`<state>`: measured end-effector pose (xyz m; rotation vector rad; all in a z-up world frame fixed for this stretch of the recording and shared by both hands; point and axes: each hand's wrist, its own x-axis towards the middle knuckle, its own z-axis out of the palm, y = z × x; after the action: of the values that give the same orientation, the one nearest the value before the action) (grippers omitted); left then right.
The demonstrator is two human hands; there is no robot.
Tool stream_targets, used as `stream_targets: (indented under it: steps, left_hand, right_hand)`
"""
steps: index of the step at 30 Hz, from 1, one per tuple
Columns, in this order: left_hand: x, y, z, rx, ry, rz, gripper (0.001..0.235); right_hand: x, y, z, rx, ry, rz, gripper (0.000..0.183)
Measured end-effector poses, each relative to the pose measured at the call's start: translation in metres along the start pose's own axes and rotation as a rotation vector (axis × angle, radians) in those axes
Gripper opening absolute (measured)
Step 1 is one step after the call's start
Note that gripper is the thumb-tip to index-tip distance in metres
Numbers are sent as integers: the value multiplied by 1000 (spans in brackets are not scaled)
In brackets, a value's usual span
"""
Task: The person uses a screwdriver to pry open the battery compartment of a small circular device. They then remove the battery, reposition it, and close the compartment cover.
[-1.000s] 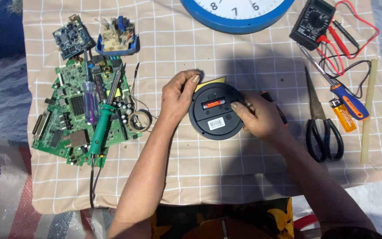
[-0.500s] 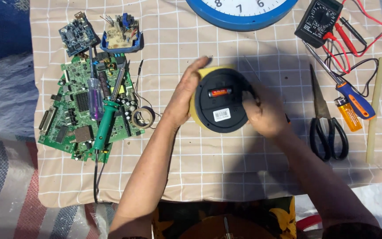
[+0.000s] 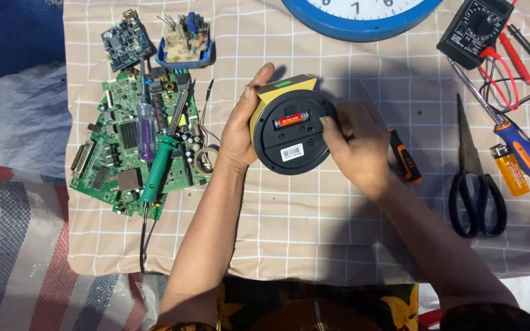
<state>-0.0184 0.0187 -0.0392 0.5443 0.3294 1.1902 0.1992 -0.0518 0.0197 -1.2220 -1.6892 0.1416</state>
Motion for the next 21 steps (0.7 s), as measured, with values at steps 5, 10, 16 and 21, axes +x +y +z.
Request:
stream_targets:
  steps: [5, 10, 16, 21]
  left_hand:
    - [-2, -5, 3, 75, 0, 53, 46]
    - [-4, -3, 7, 138, -15, 67, 42]
    - [-7, 3, 18, 183, -69, 57, 49]
    - [-12, 14, 31, 321, -238, 46, 83]
  right_hand:
    - [0, -3, 3, -65, 37, -110, 12]
    - [-6, -1, 6, -149, 92, -153, 14]
    - [-1, -6, -1, -117, 88, -134, 11]
    - [14, -26, -20, -8, -183, 6, 17]
